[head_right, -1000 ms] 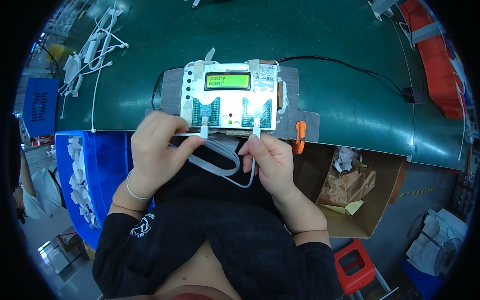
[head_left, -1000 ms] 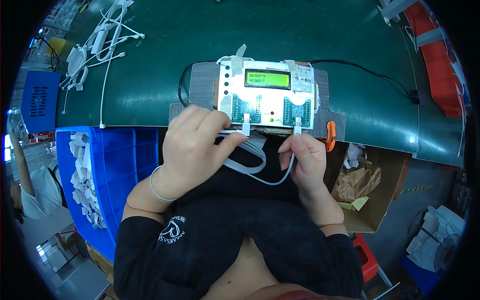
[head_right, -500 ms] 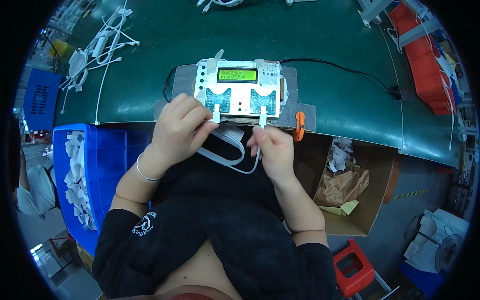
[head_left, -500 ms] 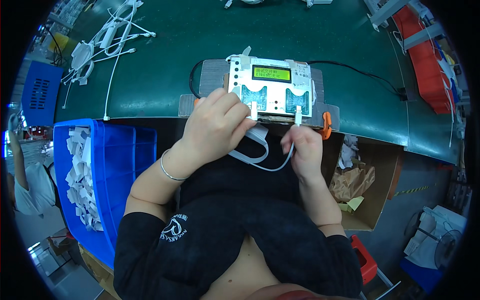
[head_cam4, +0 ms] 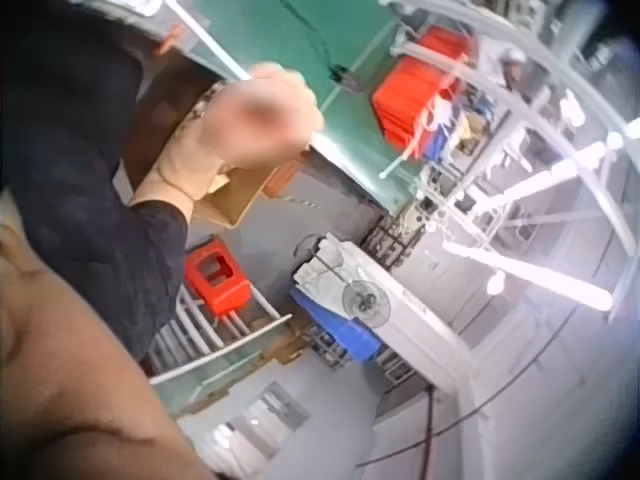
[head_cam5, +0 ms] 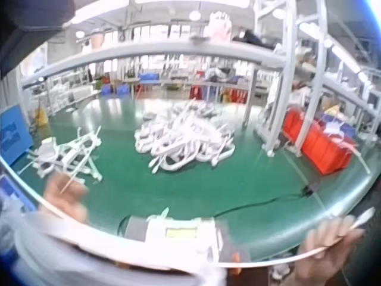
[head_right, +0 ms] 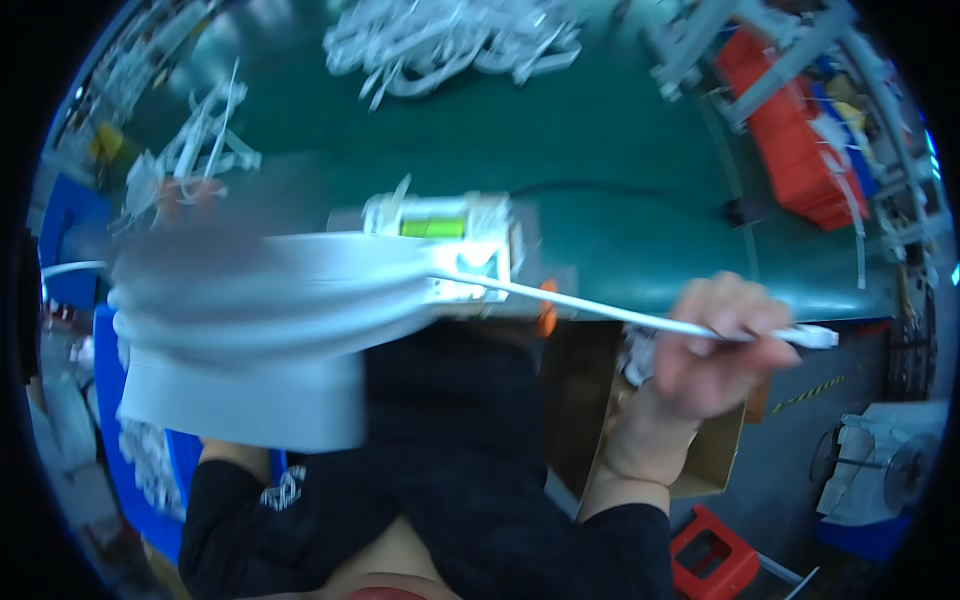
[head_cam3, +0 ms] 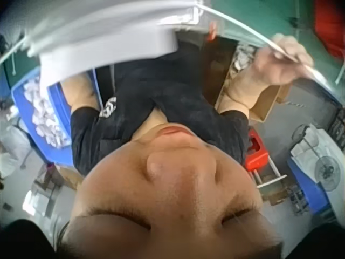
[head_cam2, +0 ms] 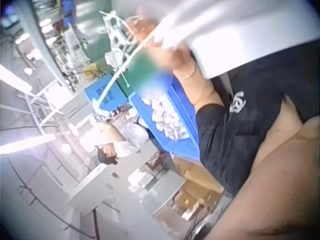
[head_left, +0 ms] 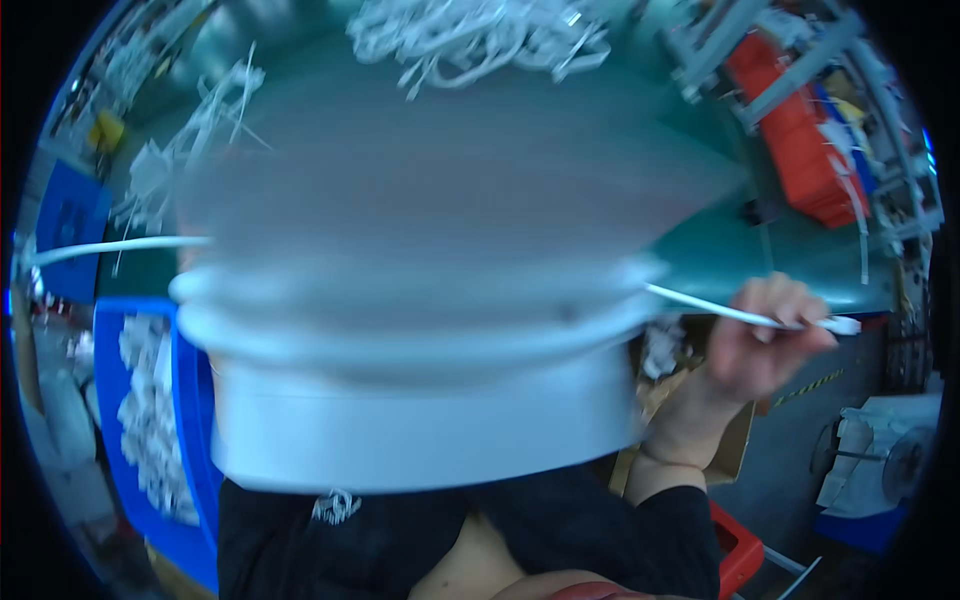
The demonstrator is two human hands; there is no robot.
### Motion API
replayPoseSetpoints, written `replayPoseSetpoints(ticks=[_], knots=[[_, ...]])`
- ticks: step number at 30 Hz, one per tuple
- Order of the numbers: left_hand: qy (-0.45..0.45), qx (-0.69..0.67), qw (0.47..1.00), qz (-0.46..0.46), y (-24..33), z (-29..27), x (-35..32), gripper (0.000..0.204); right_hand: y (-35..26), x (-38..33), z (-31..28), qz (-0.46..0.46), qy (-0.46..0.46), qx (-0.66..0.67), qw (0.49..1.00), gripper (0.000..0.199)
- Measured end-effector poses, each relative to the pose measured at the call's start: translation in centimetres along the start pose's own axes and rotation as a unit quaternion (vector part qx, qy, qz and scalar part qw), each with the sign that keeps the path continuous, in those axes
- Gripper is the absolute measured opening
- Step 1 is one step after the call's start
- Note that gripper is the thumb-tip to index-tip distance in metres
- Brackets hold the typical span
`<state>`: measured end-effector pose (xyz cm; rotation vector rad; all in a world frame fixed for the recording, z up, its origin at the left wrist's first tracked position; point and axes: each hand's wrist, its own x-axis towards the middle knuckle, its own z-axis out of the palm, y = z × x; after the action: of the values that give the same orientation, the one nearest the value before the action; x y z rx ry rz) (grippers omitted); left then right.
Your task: Test white power cables using a digital testing machine on a factory assembly line.
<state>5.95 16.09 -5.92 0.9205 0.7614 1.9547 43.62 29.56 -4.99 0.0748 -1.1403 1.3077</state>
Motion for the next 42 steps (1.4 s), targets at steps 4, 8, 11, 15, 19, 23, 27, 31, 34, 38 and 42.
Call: replayPoseSetpoints(ticks=[4,8,11,15,19,23,27,31,34,38,42], knots=[[-0.121,0.014,0.991,-0.059,-5.4,3.4,2.4,0.069,4.5,1.4,-0.6,0.033,0.015,-0.064,0.997,0.026],[-0.136,-0.094,0.985,-0.046,-7.0,2.5,8.1,0.015,9.0,2.9,0.8,0.101,0.008,-0.177,0.979,0.032],[0.069,-0.136,0.981,-0.124,-9.9,1.8,11.2,0.021,12.9,3.8,1.3,0.346,-0.108,-0.163,0.918,0.053],[0.083,0.022,0.963,-0.255,-14.0,-0.3,13.8,0.024,18.1,8.4,1.9,0.332,-0.129,-0.19,0.915,0.034],[-0.003,0.146,0.923,-0.357,-13.7,-0.3,13.9,0.026,21.5,9.6,-2.1,0.367,-0.135,-0.126,0.912,0.031],[0.002,0.167,0.943,-0.287,-12.8,-0.8,14.6,0.025,21.5,8.6,-3.6,0.387,-0.103,-0.087,0.912,0.035],[0.086,0.158,0.968,-0.175,-13.6,-2.3,15.2,0.017,21.3,8.9,-4.0,0.373,-0.115,-0.146,0.909,0.034],[0.132,0.162,0.975,-0.077,-13.2,-2.0,15.1,0.013,21.3,9.0,-4.1,0.399,-0.132,-0.14,0.896,0.031],[0.132,0.143,0.98,-0.026,-13.2,-0.2,14.7,0.012,21.1,8.9,-3.8,0.404,-0.133,-0.163,0.89,0.03],[-0.09,0.045,0.99,-0.101,-12.9,-1.6,14.4,0.013,20.9,9.0,-3.9,0.418,-0.143,-0.144,0.885,0.03],[-0.138,0.006,0.977,-0.161,-11.9,-1.8,14.5,0.016,20.5,9.4,-3.9,0.423,-0.177,-0.138,0.878,0.03]])
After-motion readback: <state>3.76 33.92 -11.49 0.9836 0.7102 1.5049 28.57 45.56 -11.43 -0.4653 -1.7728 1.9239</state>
